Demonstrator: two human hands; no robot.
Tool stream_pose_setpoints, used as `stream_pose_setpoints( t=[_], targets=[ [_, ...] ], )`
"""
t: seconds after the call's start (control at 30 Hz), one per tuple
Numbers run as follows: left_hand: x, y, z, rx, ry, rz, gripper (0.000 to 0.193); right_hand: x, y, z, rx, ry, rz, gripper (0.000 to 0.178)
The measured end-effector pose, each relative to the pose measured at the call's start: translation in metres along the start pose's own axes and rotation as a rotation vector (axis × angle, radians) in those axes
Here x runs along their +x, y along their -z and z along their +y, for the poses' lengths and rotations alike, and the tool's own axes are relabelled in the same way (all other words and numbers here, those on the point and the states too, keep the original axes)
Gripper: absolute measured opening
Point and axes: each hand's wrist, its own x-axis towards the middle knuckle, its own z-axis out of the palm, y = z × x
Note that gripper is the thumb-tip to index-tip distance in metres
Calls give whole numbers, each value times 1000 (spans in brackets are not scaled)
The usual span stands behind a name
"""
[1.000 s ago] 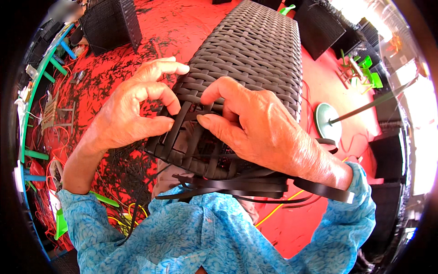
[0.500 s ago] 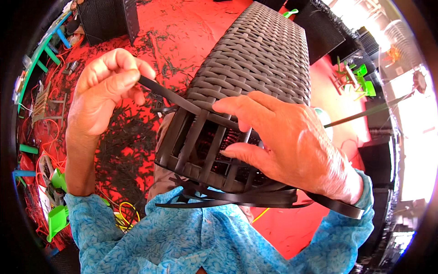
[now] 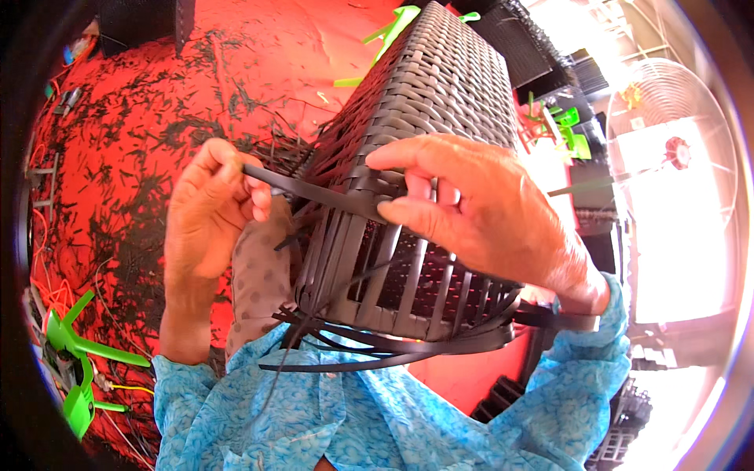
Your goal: The person weaves plastic strips into the frame of a wicker piece of furniture by hand, threading the strips through the vertical slats and pressing them into place.
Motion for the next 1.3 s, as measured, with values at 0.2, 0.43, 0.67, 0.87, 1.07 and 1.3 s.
stream_pose_setpoints(
  t=[0.2, 0.43, 0.67, 0.87, 1.07, 1.3],
  targets=[
    [-3, 2, -13, -58, 65, -53, 9, 4, 13, -3, 236, -316, -117, 29],
    [-7, 13, -11, -5, 82, -81, 13, -2, 12, -17, 276, -83, -101, 27],
    [1, -2, 10, 42, 38, -96, 17, -32, 1, -30, 117, 275, -191, 20],
    [22, -61, 36, 375, -110, -362, 20, -45, -7, -27, 148, 366, -249, 19],
    [28, -76, 33, 387, -192, -406, 25, -49, -11, -29, 195, 384, -176, 21],
    [28, -67, 28, 408, -199, -361, 26, -58, -11, -25, 231, 314, -209, 22]
  ],
)
